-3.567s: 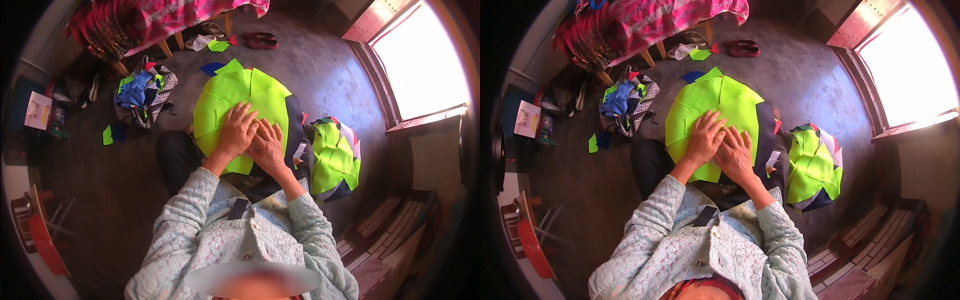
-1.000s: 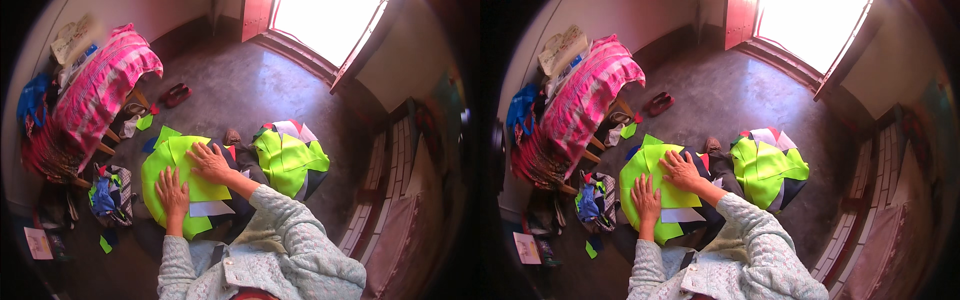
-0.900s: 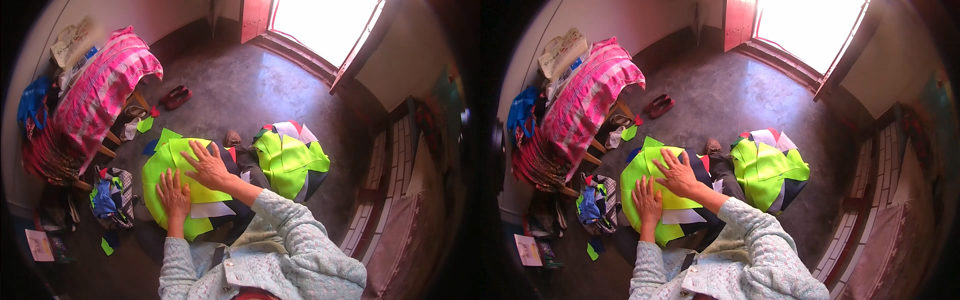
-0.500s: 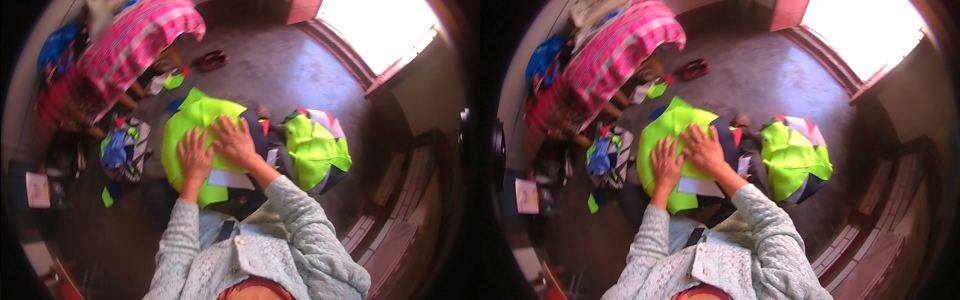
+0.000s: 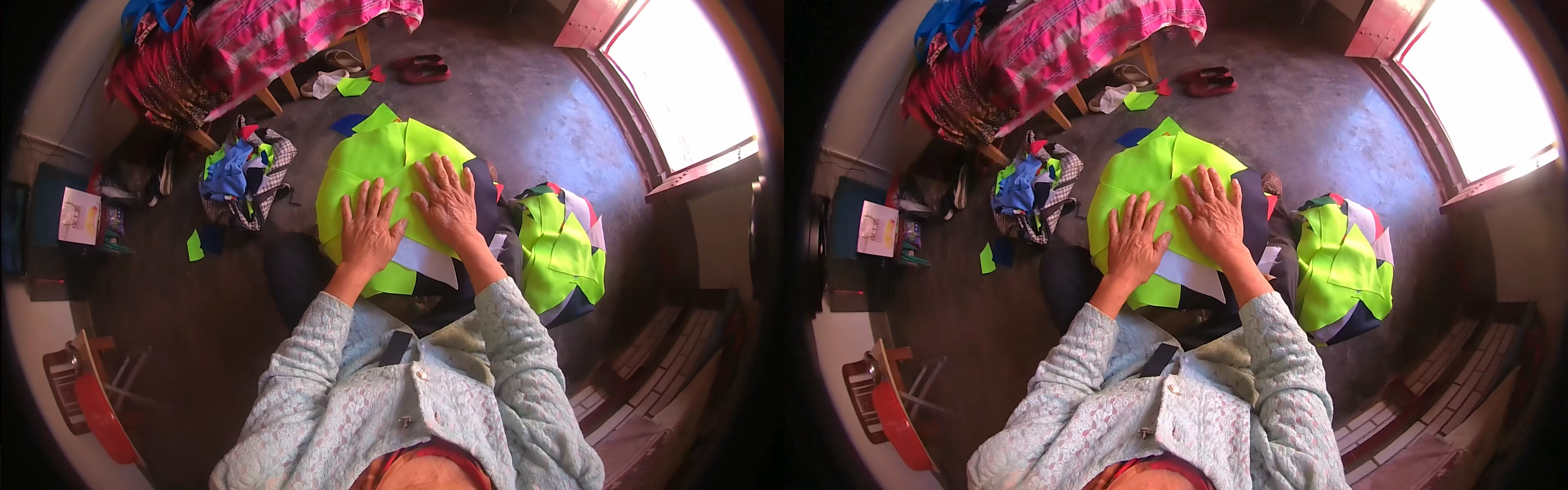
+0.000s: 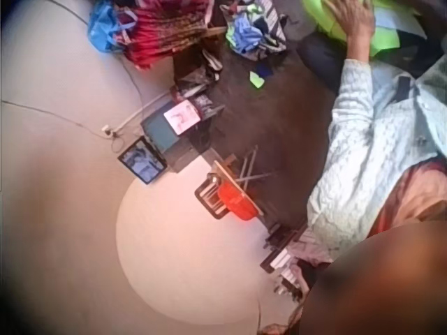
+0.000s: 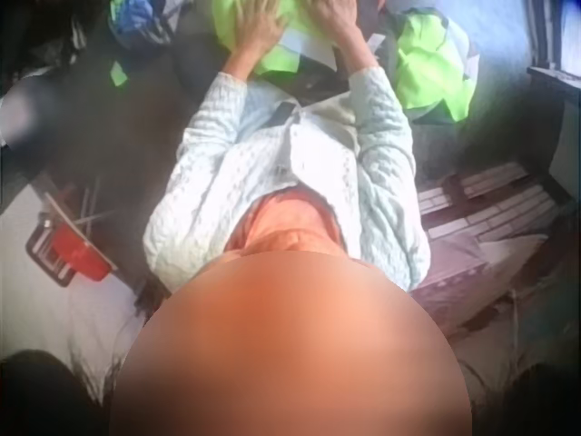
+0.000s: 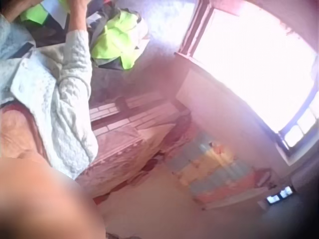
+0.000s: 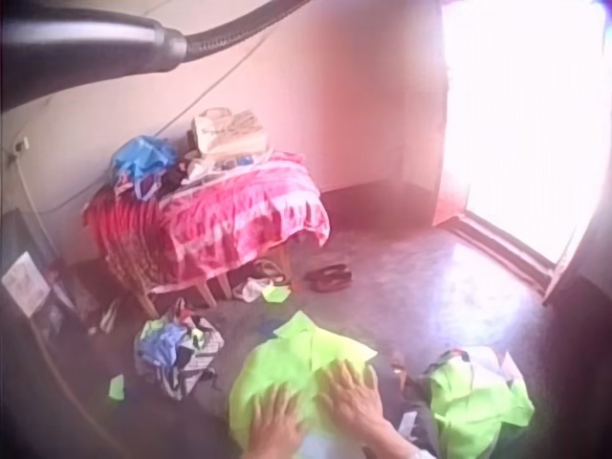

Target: The person sits on the floor and sorts colorful fabric pieces by picking them up, inspecting them, and placing them into two separate piles. The person handles green, red, black, white, and gray pieces repeatedly, moving them between piles.

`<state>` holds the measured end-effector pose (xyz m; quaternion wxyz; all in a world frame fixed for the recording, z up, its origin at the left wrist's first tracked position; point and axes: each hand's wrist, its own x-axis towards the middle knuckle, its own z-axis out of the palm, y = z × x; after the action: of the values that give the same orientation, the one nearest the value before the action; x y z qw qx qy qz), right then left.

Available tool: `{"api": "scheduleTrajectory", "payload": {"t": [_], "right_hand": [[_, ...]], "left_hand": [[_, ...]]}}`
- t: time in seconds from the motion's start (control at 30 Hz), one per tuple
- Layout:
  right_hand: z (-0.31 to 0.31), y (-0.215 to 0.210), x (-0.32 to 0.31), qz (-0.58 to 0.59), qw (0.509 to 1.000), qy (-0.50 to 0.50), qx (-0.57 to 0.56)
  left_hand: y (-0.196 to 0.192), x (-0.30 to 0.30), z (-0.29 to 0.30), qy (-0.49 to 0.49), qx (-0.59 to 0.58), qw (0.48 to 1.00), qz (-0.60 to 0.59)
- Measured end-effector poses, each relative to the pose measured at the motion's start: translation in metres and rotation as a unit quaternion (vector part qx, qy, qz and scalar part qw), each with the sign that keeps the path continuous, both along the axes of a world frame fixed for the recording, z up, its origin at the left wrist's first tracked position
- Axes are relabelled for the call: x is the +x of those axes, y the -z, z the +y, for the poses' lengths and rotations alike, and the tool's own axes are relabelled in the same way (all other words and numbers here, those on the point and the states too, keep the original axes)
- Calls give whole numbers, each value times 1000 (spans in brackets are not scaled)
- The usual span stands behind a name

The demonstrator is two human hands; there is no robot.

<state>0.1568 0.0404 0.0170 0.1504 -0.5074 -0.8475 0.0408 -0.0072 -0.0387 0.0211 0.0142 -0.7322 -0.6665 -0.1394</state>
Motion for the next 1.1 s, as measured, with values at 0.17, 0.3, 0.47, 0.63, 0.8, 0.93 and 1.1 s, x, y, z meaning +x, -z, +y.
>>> {"api": "scheduleTrajectory", "payload": {"t": [0.17,0.3,0.47,0.63,0.8,0.93,1.1], "right_hand": [[-1,-4,8,16,999,-5,-45],[-23,-41,23,32,999,-20,-13],[-50,-5,29,8,998,-63,-14],[-50,-3,26,23,998,-53,-2],[-50,-4,23,28,998,-55,-4],[-50,-3,25,32,998,-49,2],[-52,-6,27,24,999,-42,3]], "left_hand": [[2,-1,-2,-3,7,1000,1],[-1,1,-2,-7,18,1000,-3],[0,3,-2,-5,18,1000,-16],[-3,2,-1,-3,10,1000,-13],[-3,-4,-4,-1,12,999,-49],[-14,-5,-6,-27,51,991,-121],[-23,9,3,44,51,989,-129]]}}
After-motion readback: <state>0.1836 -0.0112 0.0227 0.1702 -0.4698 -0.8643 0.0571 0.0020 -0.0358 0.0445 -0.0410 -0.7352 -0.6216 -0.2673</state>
